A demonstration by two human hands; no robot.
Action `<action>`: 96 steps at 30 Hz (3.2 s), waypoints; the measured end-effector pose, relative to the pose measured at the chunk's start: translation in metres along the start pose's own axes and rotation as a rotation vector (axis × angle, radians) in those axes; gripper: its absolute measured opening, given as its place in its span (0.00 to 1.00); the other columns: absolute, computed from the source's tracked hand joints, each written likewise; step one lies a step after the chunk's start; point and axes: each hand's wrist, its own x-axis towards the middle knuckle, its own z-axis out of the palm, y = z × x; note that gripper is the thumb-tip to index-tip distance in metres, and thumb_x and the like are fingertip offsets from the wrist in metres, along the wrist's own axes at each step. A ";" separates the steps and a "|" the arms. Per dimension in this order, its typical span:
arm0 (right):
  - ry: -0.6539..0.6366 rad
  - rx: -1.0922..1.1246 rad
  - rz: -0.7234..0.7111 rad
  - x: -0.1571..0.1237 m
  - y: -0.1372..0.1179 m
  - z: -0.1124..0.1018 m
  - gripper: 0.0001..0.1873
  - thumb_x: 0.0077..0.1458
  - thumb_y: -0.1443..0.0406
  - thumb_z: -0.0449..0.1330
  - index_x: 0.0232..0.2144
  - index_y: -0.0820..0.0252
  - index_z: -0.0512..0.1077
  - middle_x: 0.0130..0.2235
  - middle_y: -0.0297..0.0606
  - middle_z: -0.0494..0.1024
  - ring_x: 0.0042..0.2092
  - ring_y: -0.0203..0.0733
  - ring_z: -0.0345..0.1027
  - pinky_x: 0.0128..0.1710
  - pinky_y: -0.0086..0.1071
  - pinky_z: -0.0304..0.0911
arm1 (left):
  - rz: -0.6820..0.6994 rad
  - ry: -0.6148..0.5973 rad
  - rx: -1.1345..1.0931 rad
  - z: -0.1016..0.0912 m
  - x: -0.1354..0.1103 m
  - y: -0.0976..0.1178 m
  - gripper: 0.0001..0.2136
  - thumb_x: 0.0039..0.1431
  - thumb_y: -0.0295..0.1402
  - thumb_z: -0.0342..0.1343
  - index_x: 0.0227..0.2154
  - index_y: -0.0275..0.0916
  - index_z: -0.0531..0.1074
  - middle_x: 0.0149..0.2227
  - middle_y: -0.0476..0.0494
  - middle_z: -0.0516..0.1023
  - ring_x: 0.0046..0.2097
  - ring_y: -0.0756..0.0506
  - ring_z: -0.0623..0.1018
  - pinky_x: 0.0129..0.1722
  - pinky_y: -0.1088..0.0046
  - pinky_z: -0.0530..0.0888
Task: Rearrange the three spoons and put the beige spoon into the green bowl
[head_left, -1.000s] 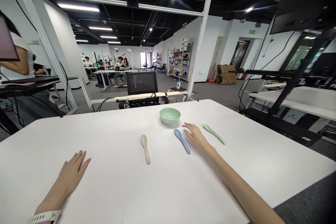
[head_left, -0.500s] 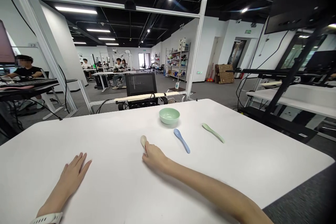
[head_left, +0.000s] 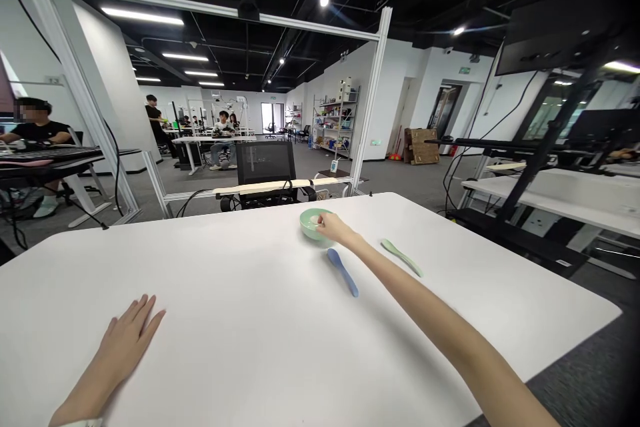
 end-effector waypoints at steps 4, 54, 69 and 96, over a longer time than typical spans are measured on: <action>-0.075 -0.074 0.075 0.025 0.010 -0.002 0.09 0.57 0.69 0.63 0.40 0.65 0.80 0.41 0.50 0.85 0.44 0.49 0.77 0.38 0.30 0.64 | 0.012 0.003 0.011 0.001 0.001 -0.003 0.40 0.65 0.51 0.31 0.69 0.29 0.62 0.74 0.31 0.60 0.75 0.32 0.58 0.72 0.43 0.56; 0.098 0.190 -0.013 -0.103 0.133 0.075 0.28 0.68 0.57 0.49 0.61 0.64 0.75 0.68 0.51 0.70 0.72 0.58 0.57 0.71 0.52 0.53 | 0.024 0.001 0.000 0.001 -0.002 -0.007 0.36 0.63 0.47 0.34 0.67 0.33 0.67 0.72 0.33 0.64 0.74 0.33 0.60 0.71 0.44 0.59; -0.126 -0.116 0.131 0.038 0.011 -0.002 0.08 0.59 0.68 0.62 0.32 0.62 0.81 0.29 0.44 0.83 0.41 0.50 0.79 0.47 0.36 0.63 | -0.006 0.010 -0.002 -0.002 -0.004 0.004 0.40 0.62 0.52 0.33 0.69 0.30 0.63 0.73 0.33 0.60 0.75 0.34 0.59 0.73 0.44 0.55; 0.328 0.415 0.135 -0.122 0.083 0.057 0.07 0.54 0.56 0.52 0.31 0.51 0.60 0.29 0.34 0.73 0.30 0.43 0.66 0.33 0.35 0.59 | 0.894 -0.145 -0.248 0.040 -0.049 0.401 0.30 0.68 0.50 0.47 0.67 0.37 0.64 0.72 0.33 0.65 0.74 0.38 0.62 0.72 0.54 0.63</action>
